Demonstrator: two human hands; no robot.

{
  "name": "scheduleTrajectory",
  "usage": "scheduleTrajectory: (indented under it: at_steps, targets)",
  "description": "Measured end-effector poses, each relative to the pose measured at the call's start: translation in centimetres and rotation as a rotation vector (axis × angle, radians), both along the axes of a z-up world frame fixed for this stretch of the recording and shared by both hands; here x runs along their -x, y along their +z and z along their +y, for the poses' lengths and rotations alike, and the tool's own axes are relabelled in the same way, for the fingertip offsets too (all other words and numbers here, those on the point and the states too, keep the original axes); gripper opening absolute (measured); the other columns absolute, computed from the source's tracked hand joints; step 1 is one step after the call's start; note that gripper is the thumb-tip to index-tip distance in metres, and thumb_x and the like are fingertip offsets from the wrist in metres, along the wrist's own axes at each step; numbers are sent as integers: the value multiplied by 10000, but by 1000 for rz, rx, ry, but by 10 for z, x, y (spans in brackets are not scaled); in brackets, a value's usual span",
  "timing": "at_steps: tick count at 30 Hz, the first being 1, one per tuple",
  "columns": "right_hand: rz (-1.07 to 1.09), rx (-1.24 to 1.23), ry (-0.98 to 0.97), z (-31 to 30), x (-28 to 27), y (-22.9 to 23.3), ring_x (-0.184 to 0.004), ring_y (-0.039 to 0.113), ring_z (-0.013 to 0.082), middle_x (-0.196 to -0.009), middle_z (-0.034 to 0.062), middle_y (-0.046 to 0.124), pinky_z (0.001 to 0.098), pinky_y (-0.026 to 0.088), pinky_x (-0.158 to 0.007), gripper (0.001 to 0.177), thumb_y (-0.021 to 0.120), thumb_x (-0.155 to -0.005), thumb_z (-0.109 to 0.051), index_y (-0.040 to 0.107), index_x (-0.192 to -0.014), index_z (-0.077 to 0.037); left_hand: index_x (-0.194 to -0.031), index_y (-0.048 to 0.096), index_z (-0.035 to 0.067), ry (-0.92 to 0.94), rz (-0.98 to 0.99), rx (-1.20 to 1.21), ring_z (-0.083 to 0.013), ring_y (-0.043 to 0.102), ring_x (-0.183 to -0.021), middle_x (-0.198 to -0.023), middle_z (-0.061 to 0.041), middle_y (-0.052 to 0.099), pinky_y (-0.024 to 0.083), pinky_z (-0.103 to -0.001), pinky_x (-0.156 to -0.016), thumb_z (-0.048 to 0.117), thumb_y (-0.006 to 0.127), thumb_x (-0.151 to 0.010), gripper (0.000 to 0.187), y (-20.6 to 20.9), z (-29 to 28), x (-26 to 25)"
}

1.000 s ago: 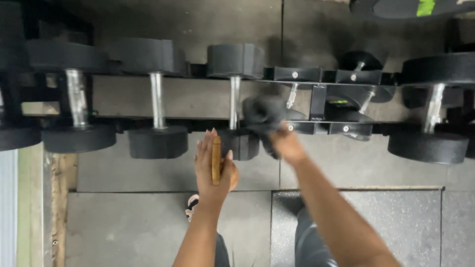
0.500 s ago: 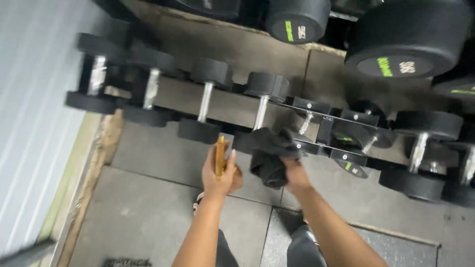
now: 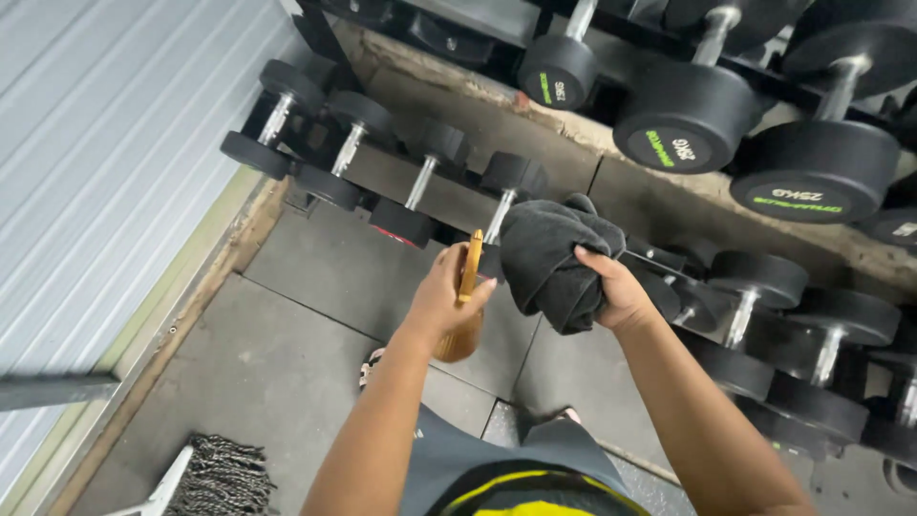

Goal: Cleaning dumbbells on a rack using a spray bottle and cloth.

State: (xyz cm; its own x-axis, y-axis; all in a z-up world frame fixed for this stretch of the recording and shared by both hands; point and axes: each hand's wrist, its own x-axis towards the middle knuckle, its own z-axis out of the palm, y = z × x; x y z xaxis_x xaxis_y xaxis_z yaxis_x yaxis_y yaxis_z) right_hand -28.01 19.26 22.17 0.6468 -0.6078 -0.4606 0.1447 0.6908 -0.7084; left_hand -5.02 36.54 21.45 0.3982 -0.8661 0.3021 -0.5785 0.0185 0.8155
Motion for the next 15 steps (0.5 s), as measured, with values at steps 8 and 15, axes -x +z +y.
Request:
scheduleTrajectory:
  at_steps: [8,15]
  targets:
    - [-156,-127,22,0,11,23,-1203,665,313,-1337,161,677,468,491,-1088,500,580,-969,-316,602,-1345,12,-1182,616,79,-212,188,231,-290,574,-1219,-1221,-105,633,521,-410,-944,150,746,-803,407,69,10,20]
    - [-373,-157,52,0,7,62,-1098,706,373,-1226,209,716,486,536,-1033,478,566,-916,-326,669,-1206,40,-1168,694,119,-180,546,-61,-145,570,-1031,-1132,-12,651,472,-305,-970,143,720,-838,332,118,8,31]
